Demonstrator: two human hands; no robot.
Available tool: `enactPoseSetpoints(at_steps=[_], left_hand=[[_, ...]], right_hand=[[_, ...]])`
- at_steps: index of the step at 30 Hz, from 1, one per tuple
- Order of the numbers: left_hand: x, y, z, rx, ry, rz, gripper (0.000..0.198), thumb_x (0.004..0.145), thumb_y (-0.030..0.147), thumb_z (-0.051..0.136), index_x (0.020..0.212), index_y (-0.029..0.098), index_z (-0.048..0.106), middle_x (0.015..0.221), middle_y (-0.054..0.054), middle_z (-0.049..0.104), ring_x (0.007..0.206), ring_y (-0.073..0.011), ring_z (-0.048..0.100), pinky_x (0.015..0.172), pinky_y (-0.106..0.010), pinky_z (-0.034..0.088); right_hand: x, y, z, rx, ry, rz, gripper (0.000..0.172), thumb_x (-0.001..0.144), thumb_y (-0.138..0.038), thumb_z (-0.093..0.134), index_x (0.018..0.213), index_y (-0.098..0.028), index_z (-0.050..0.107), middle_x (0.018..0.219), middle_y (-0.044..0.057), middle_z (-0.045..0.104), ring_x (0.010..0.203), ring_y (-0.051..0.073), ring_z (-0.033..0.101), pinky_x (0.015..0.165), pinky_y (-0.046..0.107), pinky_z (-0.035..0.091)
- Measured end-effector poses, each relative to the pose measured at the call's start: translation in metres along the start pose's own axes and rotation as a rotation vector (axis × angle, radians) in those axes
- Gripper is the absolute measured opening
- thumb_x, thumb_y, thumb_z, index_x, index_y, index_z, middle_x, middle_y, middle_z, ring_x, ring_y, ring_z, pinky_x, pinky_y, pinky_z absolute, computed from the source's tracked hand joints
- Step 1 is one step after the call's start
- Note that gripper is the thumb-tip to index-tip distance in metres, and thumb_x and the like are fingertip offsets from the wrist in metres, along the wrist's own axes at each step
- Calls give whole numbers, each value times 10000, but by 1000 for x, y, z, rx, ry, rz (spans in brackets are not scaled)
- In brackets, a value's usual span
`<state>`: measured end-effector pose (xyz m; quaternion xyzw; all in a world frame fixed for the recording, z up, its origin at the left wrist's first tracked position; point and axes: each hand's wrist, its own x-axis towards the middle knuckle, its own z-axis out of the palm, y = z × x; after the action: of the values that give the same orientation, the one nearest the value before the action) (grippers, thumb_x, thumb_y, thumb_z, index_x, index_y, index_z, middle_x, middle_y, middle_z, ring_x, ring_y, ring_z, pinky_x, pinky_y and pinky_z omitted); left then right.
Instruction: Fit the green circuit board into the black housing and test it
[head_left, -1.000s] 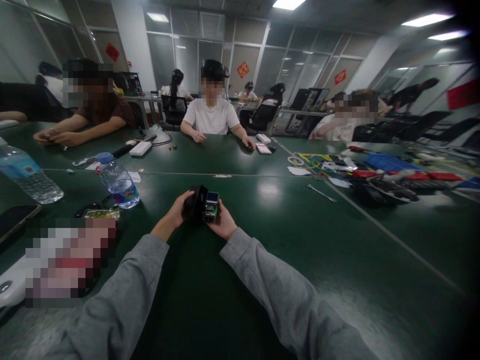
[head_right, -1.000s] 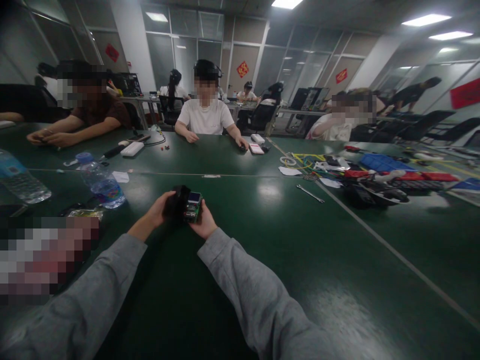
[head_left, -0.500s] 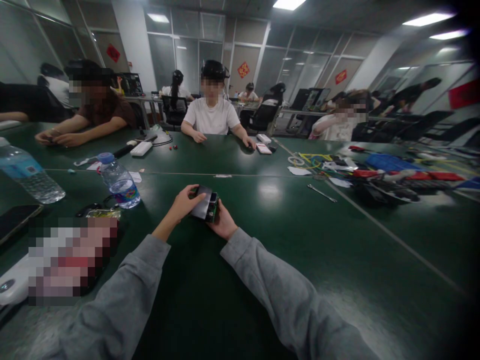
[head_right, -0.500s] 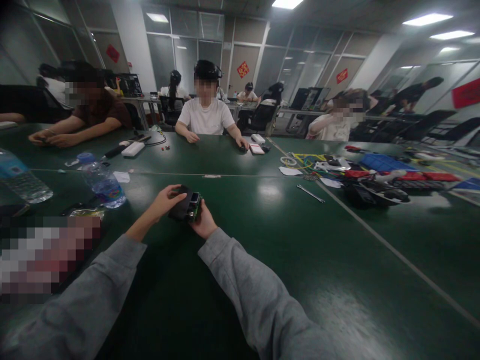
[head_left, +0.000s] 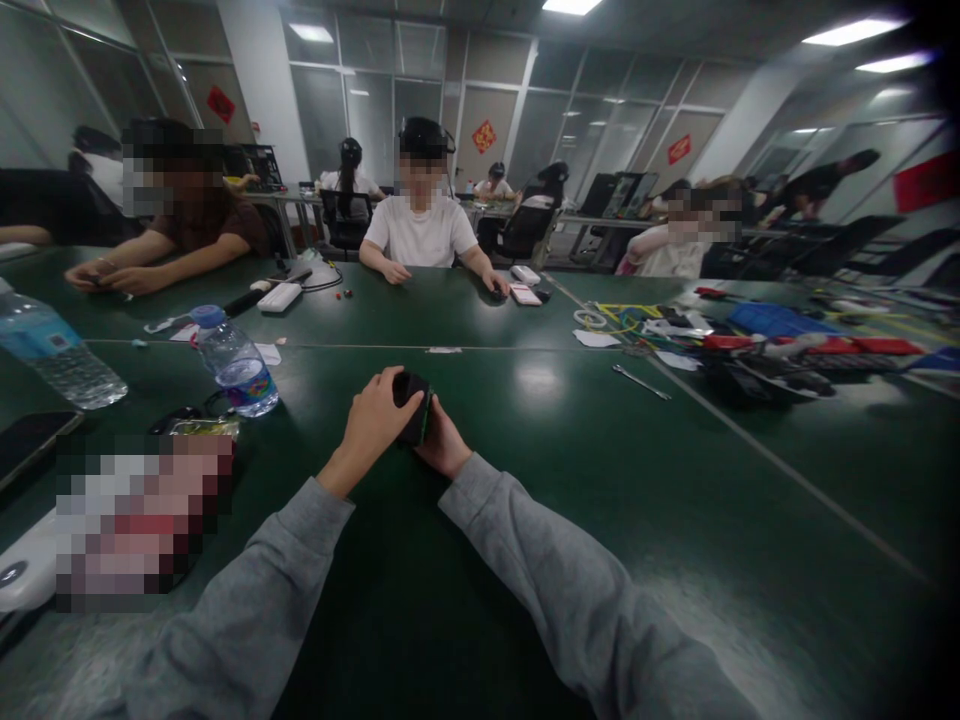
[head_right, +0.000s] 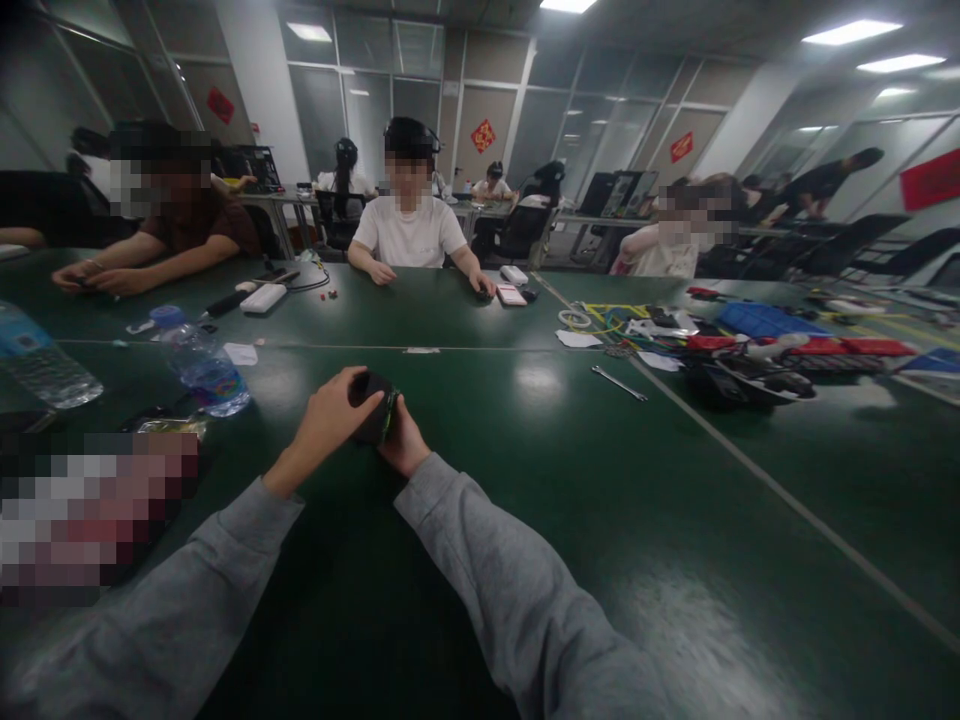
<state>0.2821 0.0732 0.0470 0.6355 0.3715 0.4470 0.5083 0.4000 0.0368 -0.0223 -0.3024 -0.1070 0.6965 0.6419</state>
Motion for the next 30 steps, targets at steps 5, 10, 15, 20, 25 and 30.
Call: enactPoseSetpoints(at_steps=[5,10,15,20,25,30], left_hand=[[2,-9,3,48,42,-7,412,668,260,837,1034,227,650,1231,-115,595,1369,-354,372,1028,-392,422],[7,-21,5,-56,48,-97,337,674,243,828,958,215,647,1162,-122,641,1348,-338,413,1003,-374,442],[6,-38,10,-85,88,-122,330,717,296,802,1003,229,655,1138,-109,657,1263,-306,500,977,-355,440],[2,-59,20,-27,160,-104,346,804,368,722,1114,236,643,1105,-106,656,1114,-272,587,961,-364,431],[1,-73,22,-203,192,-51,362,814,355,714,1148,237,634,1128,-87,642,1094,-228,590,890,-299,464],[16,-85,11,-538,161,-304,258,849,310,671,1080,203,637,963,-42,679,830,-154,648,733,-243,509]], right_hand=[[3,4,0,-29,56,-2,404,998,-484,352,1092,-207,631,953,55,701,915,189,660,816,350,561],[4,7,2,-48,110,-28,390,993,-480,373,1138,-217,621,970,47,698,926,181,654,838,351,560],[0,5,3,-46,63,25,477,994,-533,298,1173,-216,606,950,57,713,922,195,668,839,383,559],[-1,5,4,-49,11,27,495,997,-526,284,1153,-201,623,918,54,729,912,203,680,846,375,547],[-1,3,3,-62,-18,31,431,1005,-463,321,1110,-182,631,849,40,727,853,188,681,811,338,544],[3,5,-4,-32,-37,-94,258,932,-177,507,1167,-277,537,822,-52,700,765,132,668,771,283,533]])
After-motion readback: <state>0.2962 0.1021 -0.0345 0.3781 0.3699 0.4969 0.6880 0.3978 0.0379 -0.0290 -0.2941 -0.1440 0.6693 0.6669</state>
